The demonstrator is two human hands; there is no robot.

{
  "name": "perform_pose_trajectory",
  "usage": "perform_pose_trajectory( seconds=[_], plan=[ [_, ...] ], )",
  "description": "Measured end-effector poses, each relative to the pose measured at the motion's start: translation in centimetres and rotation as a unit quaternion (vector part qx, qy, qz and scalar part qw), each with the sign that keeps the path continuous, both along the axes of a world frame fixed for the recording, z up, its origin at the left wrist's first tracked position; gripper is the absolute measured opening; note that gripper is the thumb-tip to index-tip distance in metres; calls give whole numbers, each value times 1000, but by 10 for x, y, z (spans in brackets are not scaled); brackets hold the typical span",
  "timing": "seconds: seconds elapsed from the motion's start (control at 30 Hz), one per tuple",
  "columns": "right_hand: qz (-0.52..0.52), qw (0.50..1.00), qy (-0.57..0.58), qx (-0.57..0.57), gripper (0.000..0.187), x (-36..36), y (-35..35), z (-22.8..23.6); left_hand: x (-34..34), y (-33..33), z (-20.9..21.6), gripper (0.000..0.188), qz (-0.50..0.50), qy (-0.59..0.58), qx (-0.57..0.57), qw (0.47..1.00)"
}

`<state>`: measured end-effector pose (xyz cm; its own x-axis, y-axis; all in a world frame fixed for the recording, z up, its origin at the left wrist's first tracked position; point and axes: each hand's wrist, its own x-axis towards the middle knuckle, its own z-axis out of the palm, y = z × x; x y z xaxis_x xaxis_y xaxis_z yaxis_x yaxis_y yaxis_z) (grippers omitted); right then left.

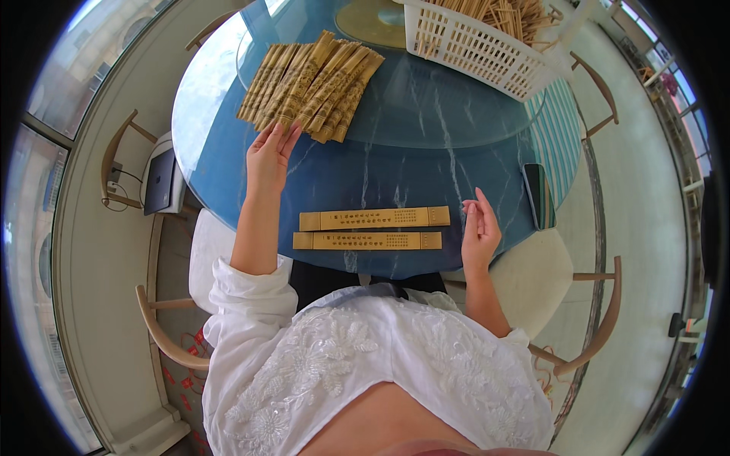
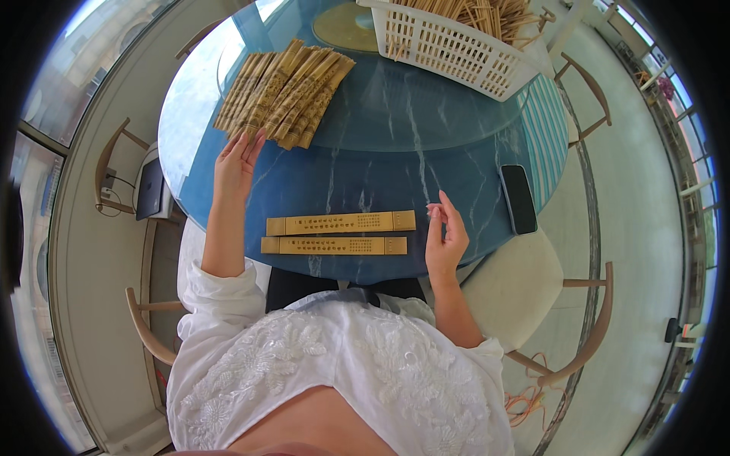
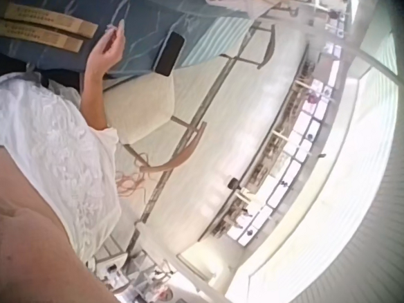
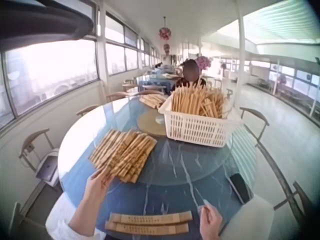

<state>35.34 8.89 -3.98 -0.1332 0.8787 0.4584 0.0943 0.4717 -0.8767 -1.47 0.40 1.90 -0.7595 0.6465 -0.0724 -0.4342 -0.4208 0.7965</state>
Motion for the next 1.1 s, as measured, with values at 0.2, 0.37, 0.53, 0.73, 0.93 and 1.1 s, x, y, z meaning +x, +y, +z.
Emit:
perform_pose_trajectory(
  seconds=[0.2,0.37,0.53,0.73,0.93,1.1],
  plan=[
    [15,1000,-27,3,29,2,0,-1,-6,12,-7,37,-3,8,-27,1000],
    [32,998,-47,15,28,4,5,4,0,7,-1,50,64,183,-156,969],
    [46,977,-149,145,28,-2,56,70,10,-11,2,42,179,366,-286,867],
    [-8,954,-191,232,23,-50,178,157,37,-48,-31,19,106,585,-222,773],
    [-80,918,-305,239,47,-73,384,182,39,-47,-40,7,15,587,-167,792],
    [-69,925,-367,-69,43,-156,390,216,28,-53,-36,11,0,598,-180,781]
  ],
)
